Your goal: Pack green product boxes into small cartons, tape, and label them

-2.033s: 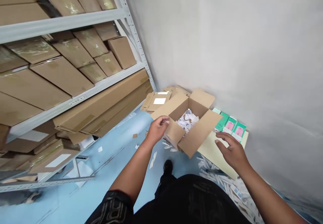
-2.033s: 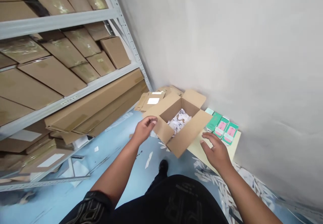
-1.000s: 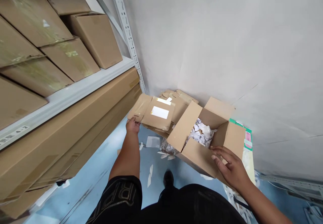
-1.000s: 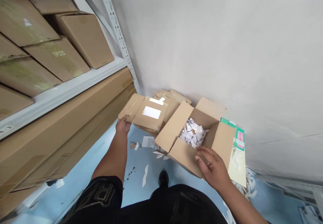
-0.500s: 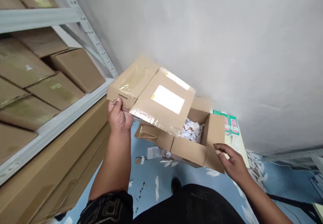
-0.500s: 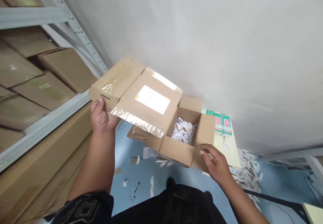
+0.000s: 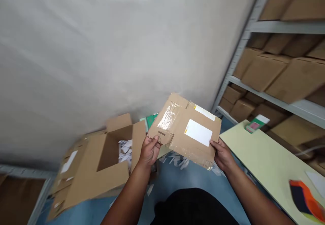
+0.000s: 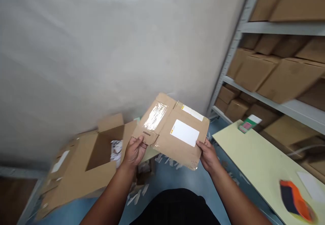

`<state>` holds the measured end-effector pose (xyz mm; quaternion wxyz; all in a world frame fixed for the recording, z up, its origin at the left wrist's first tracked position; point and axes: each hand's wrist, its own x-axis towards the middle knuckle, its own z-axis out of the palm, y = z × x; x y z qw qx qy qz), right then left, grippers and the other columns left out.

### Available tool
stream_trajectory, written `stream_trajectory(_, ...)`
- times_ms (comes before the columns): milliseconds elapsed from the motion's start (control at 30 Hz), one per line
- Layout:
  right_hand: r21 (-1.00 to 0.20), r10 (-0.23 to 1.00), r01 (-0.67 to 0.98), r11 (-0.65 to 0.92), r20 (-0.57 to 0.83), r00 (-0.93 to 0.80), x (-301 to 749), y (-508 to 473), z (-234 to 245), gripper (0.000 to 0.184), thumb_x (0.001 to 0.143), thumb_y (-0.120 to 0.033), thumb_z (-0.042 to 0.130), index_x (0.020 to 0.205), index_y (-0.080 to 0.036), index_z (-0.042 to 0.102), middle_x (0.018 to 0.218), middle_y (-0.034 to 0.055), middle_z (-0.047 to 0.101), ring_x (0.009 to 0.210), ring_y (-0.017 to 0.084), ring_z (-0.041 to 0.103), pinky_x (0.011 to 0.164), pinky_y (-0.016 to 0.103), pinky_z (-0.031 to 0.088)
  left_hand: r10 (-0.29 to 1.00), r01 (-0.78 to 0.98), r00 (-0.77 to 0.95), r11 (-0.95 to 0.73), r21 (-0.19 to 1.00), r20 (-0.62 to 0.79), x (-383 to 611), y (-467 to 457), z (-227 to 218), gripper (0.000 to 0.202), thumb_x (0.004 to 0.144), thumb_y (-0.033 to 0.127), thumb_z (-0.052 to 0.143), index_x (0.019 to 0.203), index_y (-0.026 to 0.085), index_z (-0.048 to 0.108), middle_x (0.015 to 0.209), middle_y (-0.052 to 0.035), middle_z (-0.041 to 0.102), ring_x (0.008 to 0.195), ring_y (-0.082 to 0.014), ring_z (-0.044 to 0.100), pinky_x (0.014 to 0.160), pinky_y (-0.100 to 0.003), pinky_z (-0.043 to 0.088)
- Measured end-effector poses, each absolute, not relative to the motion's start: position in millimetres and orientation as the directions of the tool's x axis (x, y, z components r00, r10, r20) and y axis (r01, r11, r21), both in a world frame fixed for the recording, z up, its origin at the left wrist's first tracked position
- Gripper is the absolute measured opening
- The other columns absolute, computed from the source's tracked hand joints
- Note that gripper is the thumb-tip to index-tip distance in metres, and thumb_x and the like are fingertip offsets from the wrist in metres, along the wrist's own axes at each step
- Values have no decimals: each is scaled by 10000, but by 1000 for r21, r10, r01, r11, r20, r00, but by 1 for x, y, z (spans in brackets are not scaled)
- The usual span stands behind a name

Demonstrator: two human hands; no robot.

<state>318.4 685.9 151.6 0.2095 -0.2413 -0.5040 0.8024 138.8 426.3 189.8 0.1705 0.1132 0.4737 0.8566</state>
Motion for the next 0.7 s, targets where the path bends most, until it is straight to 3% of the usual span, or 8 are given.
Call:
stream_trajectory(200,-939,766,-148,-311,-156,-624,427,822,131,521,733,-455,833,1174,-228,672,1196,94,776,1057,322,740,933,482,592,648,-293,-759,-251,923,-64,143,564,169,590,776,462,822,1274,218,619,1195,-105,717,983,-220,701,854,-340,560)
stream_trajectory(400,-975,874,-87,-203,-141,-465,504,884,96,562,741,-494,809,1194,-206,641,1185,103,772,1056,298,730,939,442,569,829,-106,-546,79,991,-124,151,706,140,719,699,482,859,1287,166,591,1165,-126,705,1020,-242,685,935,-394,542)
stream_trajectory(567,-983,952,87,-162,-178,-248,529,903,51,447,759,-475,755,1116,-226,657,1136,95,779,1039,312,727,914,429,572,931,38,-360,80,996,-61,175,810,96,737,768,558,774,1356,193,520,1365,-155,632,1222,-275,639,1112,-462,455)
stream_trajectory(700,-963,984,238,-130,-155,-91,533,921,35,402,813,-449,692,1157,-246,641,1139,86,774,1063,313,725,909,425,577,973,105,-232,16,994,8,189,876,73,858,768,569,785,1458,217,417,1483,-171,542,1371,-306,534,1162,-499,402)
